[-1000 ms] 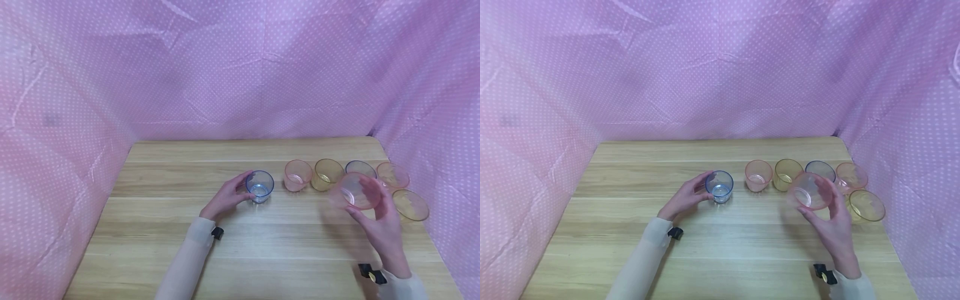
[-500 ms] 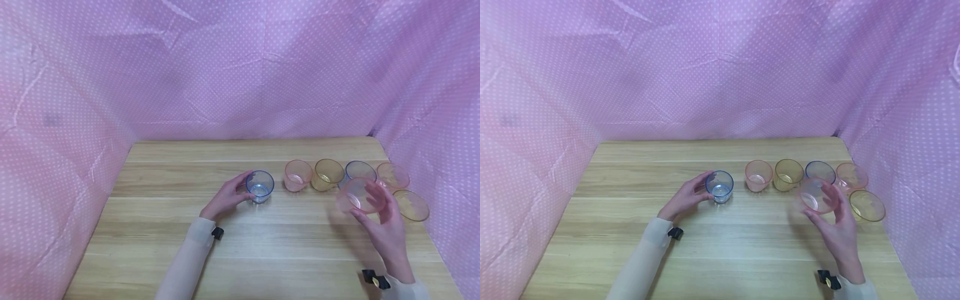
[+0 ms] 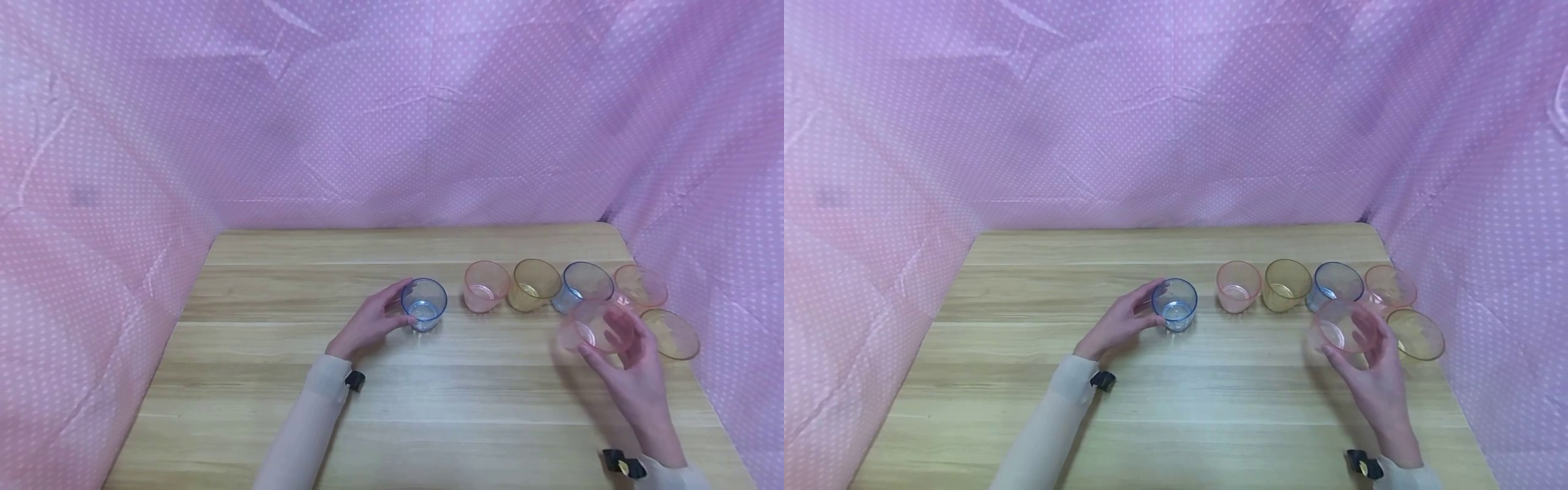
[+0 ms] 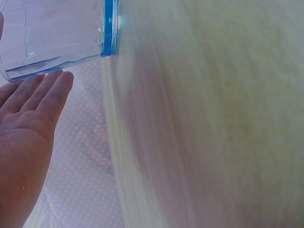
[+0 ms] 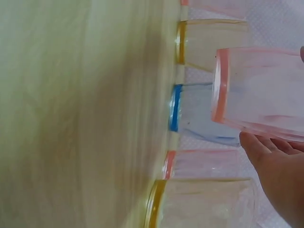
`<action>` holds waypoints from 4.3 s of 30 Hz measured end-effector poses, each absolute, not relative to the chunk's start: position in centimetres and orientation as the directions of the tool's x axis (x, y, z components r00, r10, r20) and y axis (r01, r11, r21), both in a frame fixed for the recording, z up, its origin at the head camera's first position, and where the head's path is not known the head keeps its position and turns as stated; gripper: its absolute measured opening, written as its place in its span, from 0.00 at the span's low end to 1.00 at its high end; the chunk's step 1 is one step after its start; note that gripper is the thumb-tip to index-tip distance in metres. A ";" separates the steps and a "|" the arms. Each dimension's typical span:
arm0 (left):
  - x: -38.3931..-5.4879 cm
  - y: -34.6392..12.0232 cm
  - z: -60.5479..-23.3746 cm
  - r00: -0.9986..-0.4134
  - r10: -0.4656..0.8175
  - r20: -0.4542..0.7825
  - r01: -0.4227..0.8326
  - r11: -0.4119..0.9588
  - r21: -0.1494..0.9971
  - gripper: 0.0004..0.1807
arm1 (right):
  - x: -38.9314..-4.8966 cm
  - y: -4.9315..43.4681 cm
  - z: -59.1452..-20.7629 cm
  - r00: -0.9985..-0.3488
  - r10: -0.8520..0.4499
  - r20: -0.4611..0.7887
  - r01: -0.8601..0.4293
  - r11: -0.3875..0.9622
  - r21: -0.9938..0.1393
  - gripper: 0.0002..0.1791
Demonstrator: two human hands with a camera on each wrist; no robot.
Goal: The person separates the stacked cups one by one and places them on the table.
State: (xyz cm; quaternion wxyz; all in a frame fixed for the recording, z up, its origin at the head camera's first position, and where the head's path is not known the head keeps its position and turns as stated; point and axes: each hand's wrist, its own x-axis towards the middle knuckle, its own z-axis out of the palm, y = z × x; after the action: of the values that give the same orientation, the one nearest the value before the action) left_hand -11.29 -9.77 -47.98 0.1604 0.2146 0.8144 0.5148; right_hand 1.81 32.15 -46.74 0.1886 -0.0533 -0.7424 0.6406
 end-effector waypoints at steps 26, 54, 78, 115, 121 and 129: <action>-11.2 -9.7 -47.9 -0.860 0.507 -0.055 0.158 0.367 0.917 0.44 | 2.5 33.8 -48.6 -0.941 0.289 0.174 -0.003 0.509 -0.861 0.50; -11.3 -9.8 -48.0 -0.862 0.502 -0.069 0.146 0.376 0.915 0.45 | 2.6 34.4 -48.5 -0.956 0.287 0.055 0.102 0.503 -0.858 0.49; -11.1 -9.8 -48.1 -0.867 0.495 -0.056 0.158 0.379 0.912 0.44 | 2.4 30.9 -45.1 -0.834 0.347 0.428 -0.185 0.557 -0.810 0.48; -11.0 -9.7 -48.6 -0.873 0.487 -0.029 0.179 0.375 0.909 0.43 | -4.5 17.5 -47.3 -0.882 -0.226 0.413 -0.470 0.424 -0.774 0.53; -11.0 -9.7 -48.6 -0.870 0.493 -0.014 0.197 0.374 0.906 0.43 | -5.7 16.3 -47.5 -0.900 -0.267 0.344 -0.430 0.422 -0.798 0.55; -11.0 -9.7 -48.5 -0.870 0.494 -0.009 0.203 0.375 0.904 0.43 | -6.7 15.5 -47.7 -0.909 -0.311 0.279 -0.403 0.475 -0.782 0.57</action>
State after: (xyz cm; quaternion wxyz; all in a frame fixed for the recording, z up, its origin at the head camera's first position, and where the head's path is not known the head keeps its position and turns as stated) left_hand -11.01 -9.68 -48.50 0.1405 0.2132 0.8172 0.5167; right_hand -6.66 15.55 -47.67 0.0491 0.2080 -0.8575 0.4680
